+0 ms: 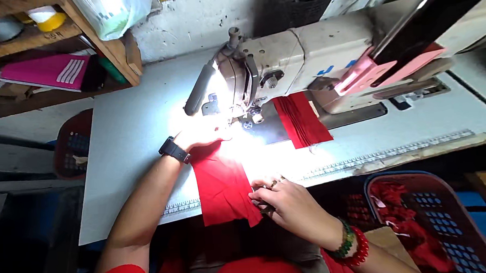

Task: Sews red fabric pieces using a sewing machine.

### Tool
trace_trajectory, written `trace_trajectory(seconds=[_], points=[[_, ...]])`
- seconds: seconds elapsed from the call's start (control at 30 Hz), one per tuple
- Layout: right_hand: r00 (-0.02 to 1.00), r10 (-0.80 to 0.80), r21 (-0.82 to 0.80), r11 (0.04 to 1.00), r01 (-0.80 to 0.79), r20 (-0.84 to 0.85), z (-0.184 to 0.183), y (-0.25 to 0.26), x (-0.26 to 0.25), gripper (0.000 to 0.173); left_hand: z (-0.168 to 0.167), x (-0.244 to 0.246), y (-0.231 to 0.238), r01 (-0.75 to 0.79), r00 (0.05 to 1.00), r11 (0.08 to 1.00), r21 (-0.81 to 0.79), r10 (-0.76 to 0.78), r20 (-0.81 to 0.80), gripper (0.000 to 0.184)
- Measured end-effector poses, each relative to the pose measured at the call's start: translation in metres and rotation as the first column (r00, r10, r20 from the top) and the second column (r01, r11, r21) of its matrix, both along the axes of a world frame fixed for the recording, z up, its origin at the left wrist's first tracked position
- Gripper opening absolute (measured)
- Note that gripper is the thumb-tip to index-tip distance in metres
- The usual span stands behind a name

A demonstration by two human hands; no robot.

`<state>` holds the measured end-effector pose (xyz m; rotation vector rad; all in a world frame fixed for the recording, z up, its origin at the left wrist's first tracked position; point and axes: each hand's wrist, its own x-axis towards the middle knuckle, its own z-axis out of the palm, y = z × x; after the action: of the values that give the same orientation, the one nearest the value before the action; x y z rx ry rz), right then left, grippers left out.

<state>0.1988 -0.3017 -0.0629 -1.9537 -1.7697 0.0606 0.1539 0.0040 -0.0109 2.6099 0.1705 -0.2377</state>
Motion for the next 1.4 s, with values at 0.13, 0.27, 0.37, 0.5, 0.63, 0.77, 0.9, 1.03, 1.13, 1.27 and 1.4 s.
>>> trace_trajectory(seconds=[0.13, 0.27, 0.37, 0.5, 0.63, 0.77, 0.9, 1.03, 1.13, 1.27, 1.4], points=[[0.995, 0.08, -0.038, 0.996, -0.078, 0.055, 0.006, 0.008, 0.009, 0.009, -0.005, 0.0, 0.0, 0.009, 1.0, 1.0, 0.025, -0.009, 0.006, 0.032], [0.992, 0.114, -0.053, 0.992, -0.111, 0.052, 0.007, 0.01, 0.014, 0.014, -0.012, -0.001, 0.0, -0.009, 1.0, 0.998, 0.058, 0.009, -0.001, 0.036], [0.993, 0.111, -0.065, 0.992, -0.108, 0.044, 0.005, 0.01, 0.014, 0.015, -0.015, -0.003, -0.003, -0.021, 0.998, 0.993, 0.116, 0.014, 0.061, 0.035], [0.995, 0.096, -0.054, 0.994, -0.094, 0.028, 0.003, 0.01, 0.013, 0.013, -0.024, -0.014, -0.019, -0.151, 0.954, 0.965, 0.213, 0.086, 0.286, 0.028], [0.996, 0.087, -0.042, 0.995, -0.086, 0.018, 0.002, 0.009, 0.013, 0.01, -0.036, -0.04, -0.055, -0.174, 0.857, 0.936, 0.307, -0.01, 0.515, 0.026], [0.997, 0.07, -0.057, 0.996, -0.069, 0.019, 0.002, 0.009, 0.013, 0.014, -0.045, -0.069, -0.092, -0.018, 0.857, 0.926, 0.376, -0.18, 0.482, 0.028], [0.998, 0.053, -0.073, 0.996, -0.051, 0.028, 0.003, 0.01, 0.011, 0.011, -0.05, -0.071, -0.078, -0.024, 0.889, 0.924, 0.38, -0.154, 0.432, 0.042], [0.998, 0.052, -0.075, 0.996, -0.049, 0.037, 0.003, 0.01, 0.011, 0.009, -0.05, -0.069, -0.07, -0.035, 0.933, 0.93, 0.366, -0.102, 0.346, 0.057], [0.998, 0.048, -0.062, 0.997, -0.045, 0.035, 0.002, 0.01, 0.011, 0.009, -0.045, -0.066, -0.066, -0.03, 0.963, 0.929, 0.369, -0.071, 0.259, 0.065], [0.999, 0.042, -0.056, 0.998, -0.041, 0.025, 0.001, 0.013, 0.013, 0.01, -0.044, -0.059, -0.058, -0.021, 0.974, 0.939, 0.342, -0.058, 0.22, 0.067], [0.999, 0.033, -0.045, 0.998, -0.032, 0.02, 0.002, 0.016, 0.016, 0.011, -0.041, -0.053, -0.053, -0.045, 0.98, 0.94, 0.339, -0.024, 0.197, 0.065]])
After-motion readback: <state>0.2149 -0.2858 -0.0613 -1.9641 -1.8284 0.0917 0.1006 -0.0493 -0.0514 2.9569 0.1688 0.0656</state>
